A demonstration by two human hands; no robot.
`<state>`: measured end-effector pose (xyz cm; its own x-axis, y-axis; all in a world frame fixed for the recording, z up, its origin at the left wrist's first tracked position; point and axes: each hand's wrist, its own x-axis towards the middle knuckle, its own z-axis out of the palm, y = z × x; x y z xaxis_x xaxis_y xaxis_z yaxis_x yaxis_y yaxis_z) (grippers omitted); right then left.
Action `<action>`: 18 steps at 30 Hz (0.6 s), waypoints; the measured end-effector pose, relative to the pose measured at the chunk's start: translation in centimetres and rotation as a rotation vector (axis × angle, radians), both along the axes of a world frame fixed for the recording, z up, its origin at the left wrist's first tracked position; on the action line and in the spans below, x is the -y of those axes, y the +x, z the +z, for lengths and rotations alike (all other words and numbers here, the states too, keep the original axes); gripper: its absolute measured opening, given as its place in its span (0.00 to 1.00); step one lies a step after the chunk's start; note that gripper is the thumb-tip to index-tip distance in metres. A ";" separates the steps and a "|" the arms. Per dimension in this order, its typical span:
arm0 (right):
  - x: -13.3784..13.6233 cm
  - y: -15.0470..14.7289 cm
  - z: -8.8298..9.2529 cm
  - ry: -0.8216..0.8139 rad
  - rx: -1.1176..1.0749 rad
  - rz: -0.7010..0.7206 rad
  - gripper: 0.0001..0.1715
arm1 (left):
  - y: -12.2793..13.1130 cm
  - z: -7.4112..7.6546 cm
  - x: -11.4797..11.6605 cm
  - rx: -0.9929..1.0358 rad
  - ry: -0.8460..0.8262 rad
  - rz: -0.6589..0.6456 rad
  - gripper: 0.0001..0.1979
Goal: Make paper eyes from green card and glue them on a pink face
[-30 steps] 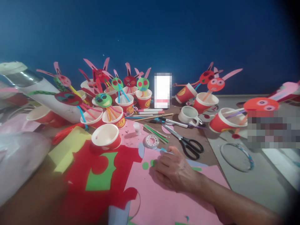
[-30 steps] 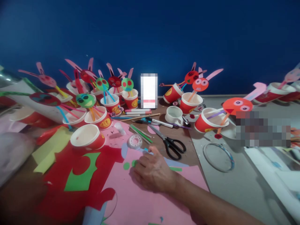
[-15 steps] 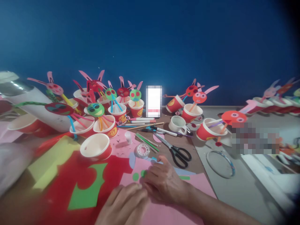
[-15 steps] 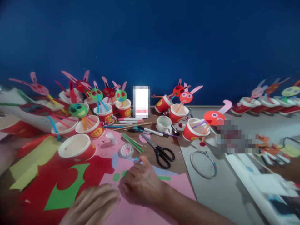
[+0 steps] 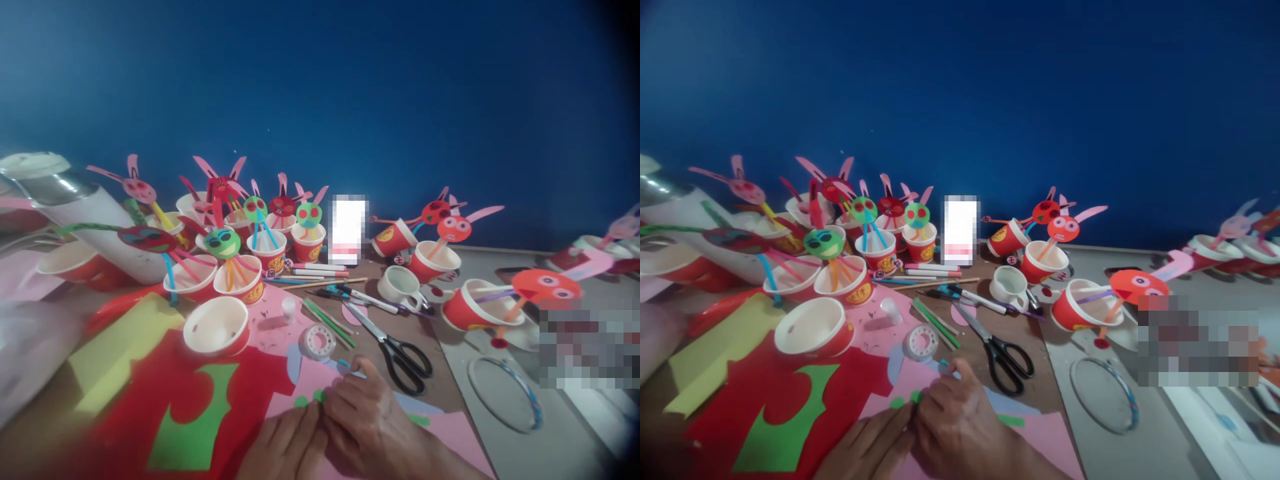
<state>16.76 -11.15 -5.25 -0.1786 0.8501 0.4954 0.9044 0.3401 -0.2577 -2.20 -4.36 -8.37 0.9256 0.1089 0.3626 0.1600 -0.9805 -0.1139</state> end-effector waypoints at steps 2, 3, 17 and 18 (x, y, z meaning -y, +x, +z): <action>-0.1 0.1 0.0 -0.020 -0.019 0.005 0.12 | 0.2 -0.6 0.4 0.052 -0.008 0.032 0.11; -0.1 0.2 0.1 -0.023 -0.038 0.011 0.13 | 0.2 -0.6 0.7 0.096 -0.018 0.071 0.11; 0.2 5.2 4.5 -0.062 -0.331 -0.223 0.11 | 0.0 4.0 1.4 -0.050 -0.126 0.065 0.22; 0.4 5.4 4.4 -0.083 -0.319 -0.241 0.11 | -0.1 3.5 1.3 0.060 -0.064 0.018 0.21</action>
